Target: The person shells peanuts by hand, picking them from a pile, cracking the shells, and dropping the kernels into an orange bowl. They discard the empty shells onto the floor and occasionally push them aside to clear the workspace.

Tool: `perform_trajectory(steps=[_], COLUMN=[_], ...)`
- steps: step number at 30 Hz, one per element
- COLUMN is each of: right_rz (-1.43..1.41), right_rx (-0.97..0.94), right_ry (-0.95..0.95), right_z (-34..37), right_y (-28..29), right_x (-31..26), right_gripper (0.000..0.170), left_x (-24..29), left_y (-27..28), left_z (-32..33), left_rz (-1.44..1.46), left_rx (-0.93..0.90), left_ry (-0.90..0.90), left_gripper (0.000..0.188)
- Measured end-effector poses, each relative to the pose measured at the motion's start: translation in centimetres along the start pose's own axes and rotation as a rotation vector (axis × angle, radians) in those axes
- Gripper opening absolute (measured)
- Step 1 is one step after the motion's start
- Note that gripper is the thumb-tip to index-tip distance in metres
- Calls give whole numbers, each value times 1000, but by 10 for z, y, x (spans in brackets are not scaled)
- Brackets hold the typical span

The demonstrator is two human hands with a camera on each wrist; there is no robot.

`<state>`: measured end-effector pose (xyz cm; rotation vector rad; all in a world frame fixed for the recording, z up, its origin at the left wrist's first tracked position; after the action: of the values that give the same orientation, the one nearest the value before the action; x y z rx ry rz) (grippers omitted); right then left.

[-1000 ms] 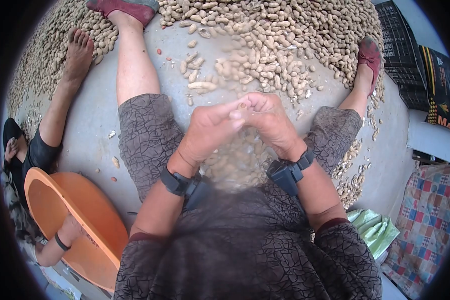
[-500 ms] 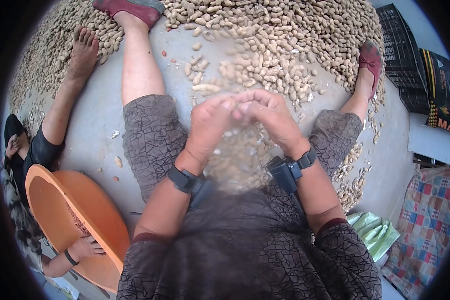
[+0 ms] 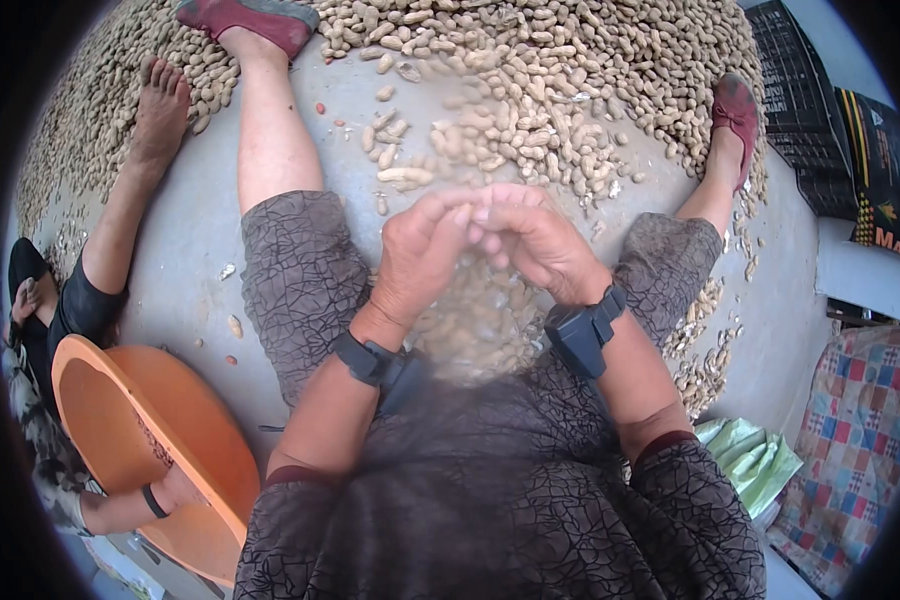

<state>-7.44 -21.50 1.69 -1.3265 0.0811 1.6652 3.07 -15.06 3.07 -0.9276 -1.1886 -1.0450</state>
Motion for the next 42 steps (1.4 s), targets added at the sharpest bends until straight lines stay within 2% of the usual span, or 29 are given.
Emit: perform_trajectory(steps=[2, 4, 5, 7, 10, 17, 20, 22, 25, 26, 28, 29, 31, 32, 34, 37, 39, 42], right_rz=[-34, -68, -54, -43, -70, -92, -97, -94, 13, 4, -3, 70, 142, 157, 172, 184, 371, 219], right_rx=[1, 1, 41, 82, 87, 145, 168, 191, 218, 221, 221, 195, 166, 153, 141, 111, 84, 55], right_ry=[-21, -41, -44, -45, -21, -41, -31, -22, -1, 3, 8, 15, 21, 25, 30, 65, 136, 234], right_z=[-2, -3, -3, -3, -2, -3, -2, -1, 0, 0, 1, 2, 3, 4, 4, 3, 3, 15], right_y=[4, 4, 5, 6, 6, 2, 2, 0, -1, 0, 0, 0, -2, -4, -3, 6, 12, -21], right_x=[5, 7, 8, 10, 10, 18, 21, 21, 18, 20, 18, 15, 9, 6, 4, 2, -7, -30], right_gripper=[10, 9, 9, 9, 8, 5, 3, 3, 3, 4, 5, 6, 10, 10, 10, 9, 10, 14], left_x=[0, 1, -2, 3, 9, 2, 0, -3, -15, -22, -34, -38, -45, -43, -43, -50, -50, -43], left_y=[-2, -3, -3, -3, -6, -7, -6, -4, -2, -1, 0, 1, -3, -3, -9, -4, -2, -7], left_z=[1, 3, 2, 4, 4, 5, 5, 2, -2, -4, -9, -10, -11, -11, -10, -9, -9, -8], left_rz=[26, -212, -213, -415, -452, -425, -417, -179, -107, -108, 86, 86, 351, 350, 551, 558, 562, 600], left_rx=[-20, 12, 11, 87, 127, 197, 194, 203, 167, 168, 167, 169, 104, 105, 30, -3, -42, -71], left_ry=[-8, -99, -99, -236, -316, -274, -200, -93, 12, 11, 22, 20, 239, 239, 302, 355, 349, 323], left_gripper=[19, 17, 17, 15, 13, 11, 13, 16, 20, 20, 23, 23, 26, 26, 29, 33, 34, 36])
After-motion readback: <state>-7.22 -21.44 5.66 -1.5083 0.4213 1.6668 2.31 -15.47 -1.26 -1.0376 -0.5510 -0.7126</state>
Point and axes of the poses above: each hand's wrist, its own z-axis away from the middle knuckle, its own y-axis out of the back of the hand, x = y × z, the point moved 6 cm from there along -z, towards the middle knuckle, and after that the axes turned 6 degrees about y, right-handed, at the moved point
